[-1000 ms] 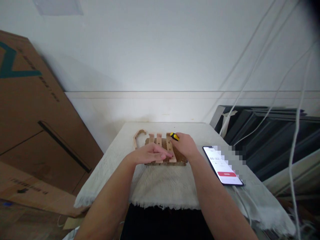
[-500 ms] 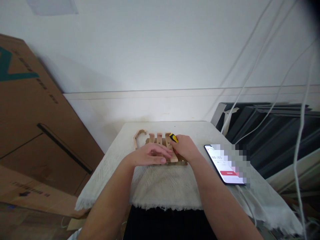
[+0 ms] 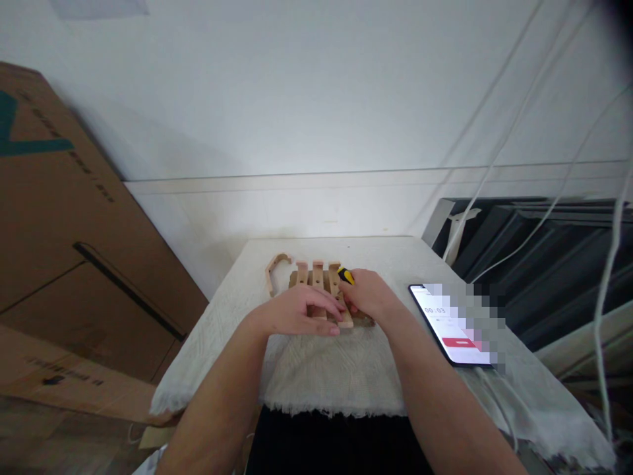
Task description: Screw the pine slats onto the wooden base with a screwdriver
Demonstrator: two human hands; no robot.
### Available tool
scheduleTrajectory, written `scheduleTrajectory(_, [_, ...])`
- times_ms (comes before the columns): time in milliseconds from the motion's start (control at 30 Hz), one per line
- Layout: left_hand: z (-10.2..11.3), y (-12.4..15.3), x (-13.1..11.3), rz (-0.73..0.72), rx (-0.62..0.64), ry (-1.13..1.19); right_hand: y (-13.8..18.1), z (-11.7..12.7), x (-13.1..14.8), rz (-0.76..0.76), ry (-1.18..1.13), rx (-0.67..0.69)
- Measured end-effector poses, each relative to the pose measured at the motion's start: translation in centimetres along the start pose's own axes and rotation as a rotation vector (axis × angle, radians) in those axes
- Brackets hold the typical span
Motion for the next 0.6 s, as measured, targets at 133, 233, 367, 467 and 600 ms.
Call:
scheduleTrajectory(133, [0.5,0.0,0.0,0.096,-0.182,-0.258,-0.2,0.6,-0.4,-0.029,0.112,-0.077])
scheduleTrajectory(233, [0.1,-0.1,-0.7,0.074,-0.184,-0.368,-0.5,0.6,-0.5,-0.007,0.138,-0.078])
scheduleTrajectory(367, [-0.4,-0.2,-0.8,0.045,-0.147,-0.372,-0.9,1.2,-0.6,0.047,0.15,-0.134])
scheduleTrajectory(467, [-0.4,-0.3,-0.5,0.036,-0.16,-0.387,-1.1,1.4,-0.8,0.065,0.168,-0.167])
scheduleTrajectory(600, [-0.4,-0.5,-0.6,0.03,-0.186,-0.413,-1.2,1.4,-1.0,0.059,0.185,-0.165])
Point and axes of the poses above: each hand's wrist, its own y-axis away from the middle knuckle, its own z-axis out of the back of the hand, x = y × z, the point moved 9 cm from there along -y, towards the middle knuckle, and after that the axes turned 10 degrees about z, right-handed, at the moved point
